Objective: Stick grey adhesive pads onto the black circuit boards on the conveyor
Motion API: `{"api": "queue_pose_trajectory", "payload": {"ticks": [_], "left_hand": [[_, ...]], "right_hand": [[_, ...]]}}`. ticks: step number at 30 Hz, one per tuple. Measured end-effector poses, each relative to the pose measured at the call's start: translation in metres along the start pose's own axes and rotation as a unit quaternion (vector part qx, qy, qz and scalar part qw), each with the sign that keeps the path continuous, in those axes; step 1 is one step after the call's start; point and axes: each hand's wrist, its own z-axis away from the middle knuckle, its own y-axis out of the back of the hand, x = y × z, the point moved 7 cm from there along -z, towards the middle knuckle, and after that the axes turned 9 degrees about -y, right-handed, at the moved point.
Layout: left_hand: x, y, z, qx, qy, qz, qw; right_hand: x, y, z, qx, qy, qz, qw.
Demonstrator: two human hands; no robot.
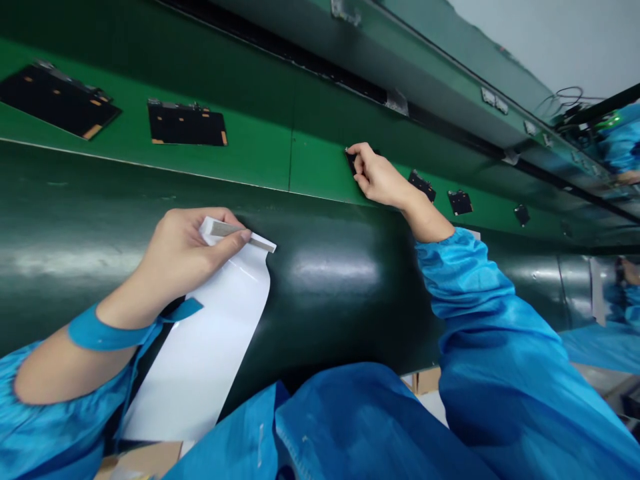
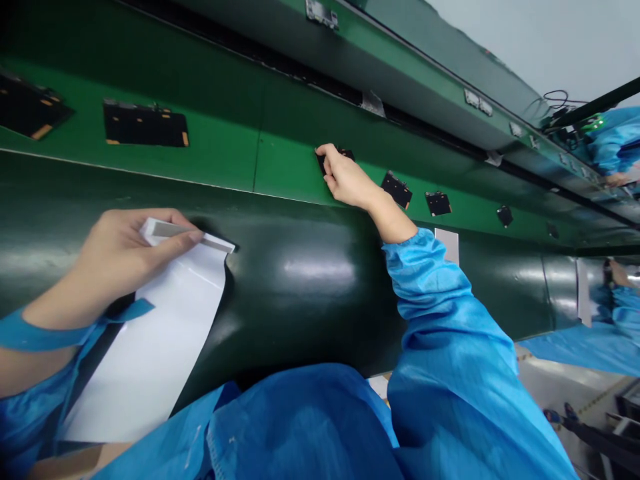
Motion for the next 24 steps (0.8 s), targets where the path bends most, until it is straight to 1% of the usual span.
{"api": "queue_pose_trajectory", "payload": {"ticks": [3, 5, 6, 7, 8, 10, 13, 16, 18, 19, 21, 24], "left_hand": [[0.001, 0.000, 0.000, -0.002, -0.005, -0.001, 1.000], [0.003, 0.001, -0.001, 0.002, -0.015, 0.002, 1.000], [0.003, 0.001, -0.001, 0.003, -0.019, 0.004, 1.000], [0.004, 0.001, -0.002, 0.003, -0.024, 0.007, 1.000], [0.005, 0.001, -0.002, 0.004, -0.032, 0.012, 0.999], [0.007, 0.001, -0.003, 0.007, -0.050, 0.022, 0.998], [0.007, 0.000, -0.003, 0.007, -0.070, 0.034, 0.997], [0.007, -0.001, -0.002, 0.002, -0.081, 0.046, 0.996], [0.007, -0.002, -0.001, 0.002, -0.094, 0.053, 0.994], [0.008, -0.001, -0.001, 0.002, -0.101, 0.055, 0.993], [0.008, -0.002, -0.001, 0.002, -0.112, 0.059, 0.992], [0.008, -0.002, 0.000, -0.005, -0.126, 0.069, 0.990]], "right_hand": [[0.023, 0.017, 0.003, 0.066, -0.035, 0.008, 0.997], [0.038, 0.029, 0.001, 0.103, -0.073, -0.025, 0.992], [0.040, 0.032, -0.001, 0.112, -0.088, -0.052, 0.989], [0.038, 0.034, -0.006, 0.113, -0.095, -0.083, 0.985], [0.030, 0.032, -0.013, 0.105, -0.097, -0.117, 0.983], [-0.002, 0.022, -0.031, 0.069, -0.087, -0.186, 0.976], [-0.075, -0.008, -0.064, -0.006, -0.070, -0.271, 0.960], [-0.146, -0.041, -0.096, -0.066, -0.050, -0.309, 0.947], [-0.180, -0.061, -0.116, -0.094, -0.031, -0.312, 0.945], [-0.191, -0.069, -0.125, -0.106, -0.020, -0.307, 0.945], [-0.206, -0.081, -0.140, -0.125, 0.004, -0.282, 0.951], [-0.211, -0.089, -0.152, -0.163, 0.031, -0.220, 0.961]]}}
